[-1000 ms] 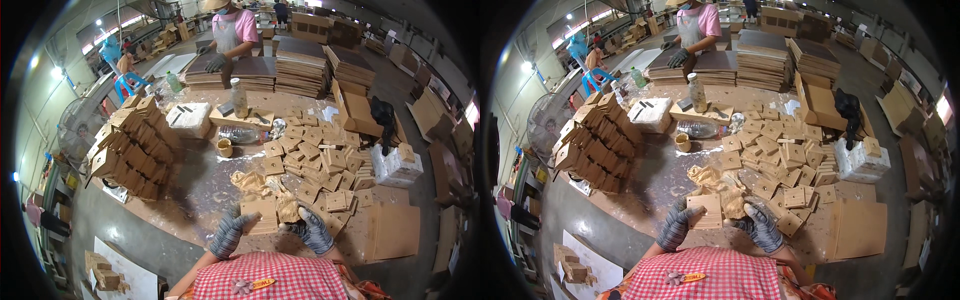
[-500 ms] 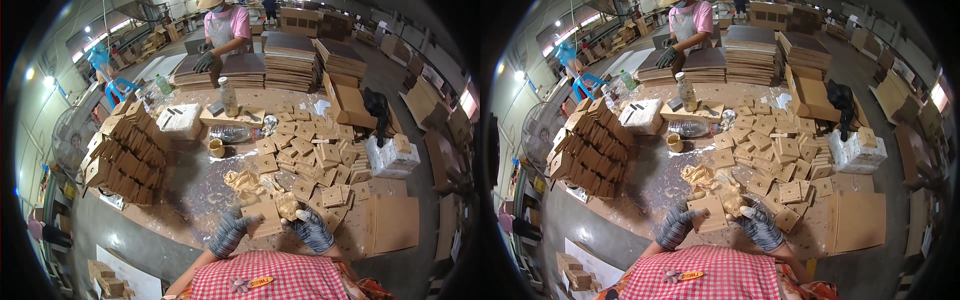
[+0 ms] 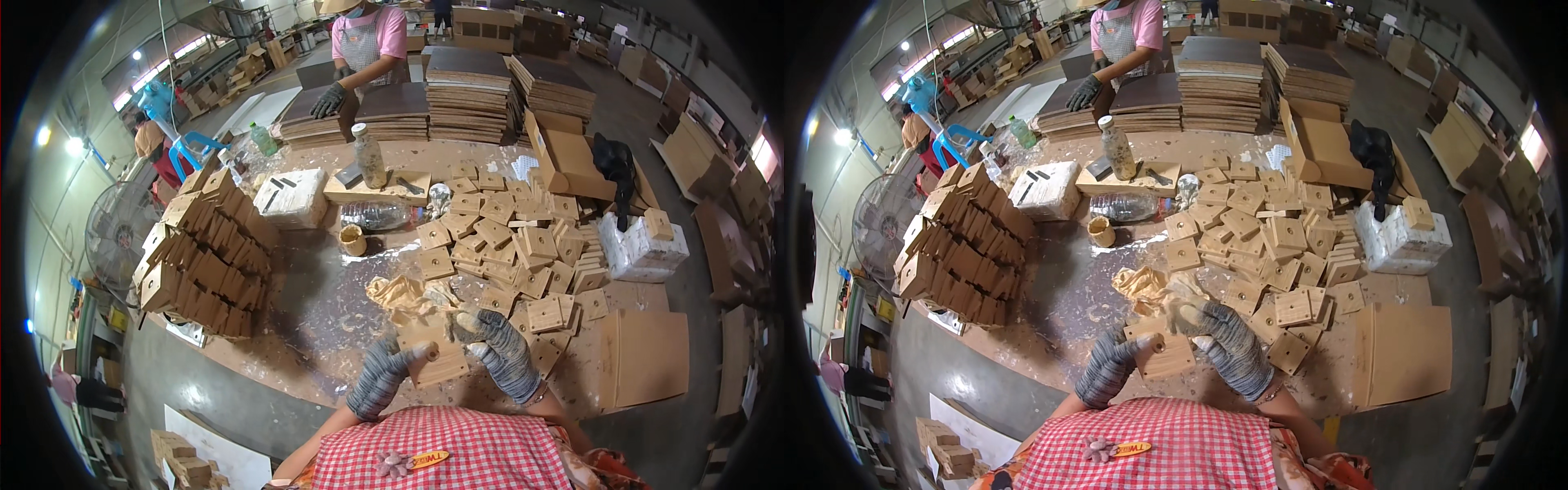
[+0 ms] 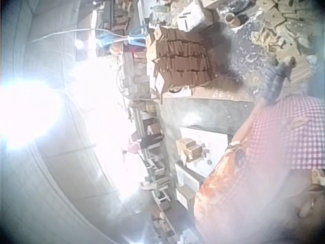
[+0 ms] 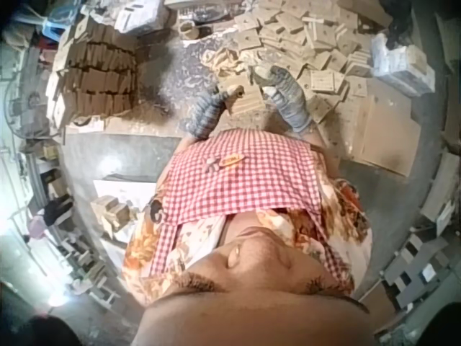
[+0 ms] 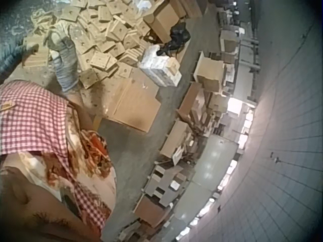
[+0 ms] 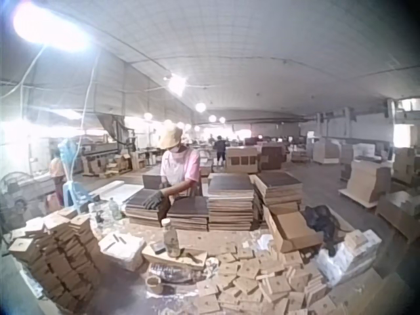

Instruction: The person picks up square wooden blocks with holes from a table and places them onto stacks, occasionally wiping or handling a piece of cloth.

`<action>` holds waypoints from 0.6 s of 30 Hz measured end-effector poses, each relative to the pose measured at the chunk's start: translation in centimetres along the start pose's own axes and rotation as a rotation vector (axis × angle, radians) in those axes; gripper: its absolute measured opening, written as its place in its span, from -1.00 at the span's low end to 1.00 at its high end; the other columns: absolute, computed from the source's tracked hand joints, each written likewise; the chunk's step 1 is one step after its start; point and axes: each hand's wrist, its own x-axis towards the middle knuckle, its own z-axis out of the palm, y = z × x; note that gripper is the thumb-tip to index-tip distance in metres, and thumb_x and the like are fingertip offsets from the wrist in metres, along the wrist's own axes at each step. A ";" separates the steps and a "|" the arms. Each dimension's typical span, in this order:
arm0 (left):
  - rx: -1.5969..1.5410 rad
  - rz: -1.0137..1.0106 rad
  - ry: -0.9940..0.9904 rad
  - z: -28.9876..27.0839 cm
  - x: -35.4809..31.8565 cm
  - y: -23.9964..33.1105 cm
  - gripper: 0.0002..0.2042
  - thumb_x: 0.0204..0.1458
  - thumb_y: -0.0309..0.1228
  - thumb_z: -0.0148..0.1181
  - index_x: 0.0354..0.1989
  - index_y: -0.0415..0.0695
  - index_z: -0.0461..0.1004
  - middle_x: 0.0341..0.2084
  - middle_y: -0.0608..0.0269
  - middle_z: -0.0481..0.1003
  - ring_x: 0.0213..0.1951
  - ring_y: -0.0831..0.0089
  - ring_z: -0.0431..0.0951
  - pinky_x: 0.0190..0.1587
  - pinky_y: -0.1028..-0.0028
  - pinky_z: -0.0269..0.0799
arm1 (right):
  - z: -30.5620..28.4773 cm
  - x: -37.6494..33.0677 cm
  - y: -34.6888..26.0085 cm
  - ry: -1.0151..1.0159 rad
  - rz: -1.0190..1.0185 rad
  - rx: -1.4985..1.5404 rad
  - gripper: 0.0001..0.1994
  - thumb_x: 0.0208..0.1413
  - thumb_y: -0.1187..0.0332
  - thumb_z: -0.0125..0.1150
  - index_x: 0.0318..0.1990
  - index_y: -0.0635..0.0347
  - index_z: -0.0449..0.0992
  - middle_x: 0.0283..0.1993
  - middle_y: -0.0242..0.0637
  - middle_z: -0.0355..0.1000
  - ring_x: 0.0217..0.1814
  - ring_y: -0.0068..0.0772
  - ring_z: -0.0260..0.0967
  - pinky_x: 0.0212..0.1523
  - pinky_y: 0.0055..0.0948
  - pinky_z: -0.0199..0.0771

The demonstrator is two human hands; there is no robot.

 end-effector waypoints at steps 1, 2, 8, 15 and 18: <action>0.014 0.029 0.017 -0.3 0.2 -0.2 -0.54 -0.04 -0.21 0.27 -0.07 -0.30 0.43 -0.29 0.22 0.52 -0.25 0.47 0.51 -0.17 0.47 0.44 | -0.1 0.0 -0.5 -0.060 0.017 -0.016 -0.66 0.16 0.35 0.09 0.10 0.14 0.43 0.11 -0.15 0.38 0.19 -0.18 0.27 0.19 -0.30 0.28; 0.016 0.028 0.021 -0.2 0.0 0.1 -0.54 -0.04 -0.21 0.27 -0.07 -0.30 0.43 -0.29 0.22 0.52 -0.25 0.47 0.51 -0.17 0.47 0.44 | -0.1 0.2 -0.9 -0.061 0.016 -0.011 -0.66 0.16 0.35 0.09 0.10 0.14 0.43 0.11 -0.15 0.38 0.19 -0.18 0.27 0.19 -0.30 0.28; -0.025 0.158 0.089 -1.7 0.2 1.2 -0.59 0.02 -0.18 0.23 -0.08 -0.25 0.42 -0.36 0.30 0.51 -0.39 0.56 0.50 -0.40 0.57 0.42 | -0.2 -1.7 -1.3 -0.313 -0.147 -0.104 -0.65 0.19 0.35 0.02 0.13 0.08 0.41 0.19 -0.21 0.30 0.25 -0.16 0.19 0.26 -0.25 0.16; -0.110 0.038 0.091 -2.0 0.4 1.0 -0.60 -0.05 -0.25 0.29 -0.13 -0.30 0.46 -0.33 0.23 0.52 -0.26 0.49 0.53 -0.17 0.51 0.49 | 0.7 -1.4 -2.1 -0.236 0.026 -0.044 -0.58 0.03 0.37 0.23 0.10 0.13 0.40 0.16 -0.13 0.28 0.22 -0.15 0.22 0.22 -0.26 0.24; 0.039 -0.058 0.067 -2.1 0.2 1.3 -0.54 -0.07 -0.21 0.31 -0.09 -0.31 0.47 -0.23 0.19 0.51 -0.27 0.49 0.53 -0.21 0.50 0.49 | 2.0 -2.7 -1.0 -0.083 0.271 0.428 -0.56 0.09 0.30 0.18 0.13 0.19 0.34 0.12 -0.13 0.33 0.14 -0.21 0.31 0.18 -0.29 0.30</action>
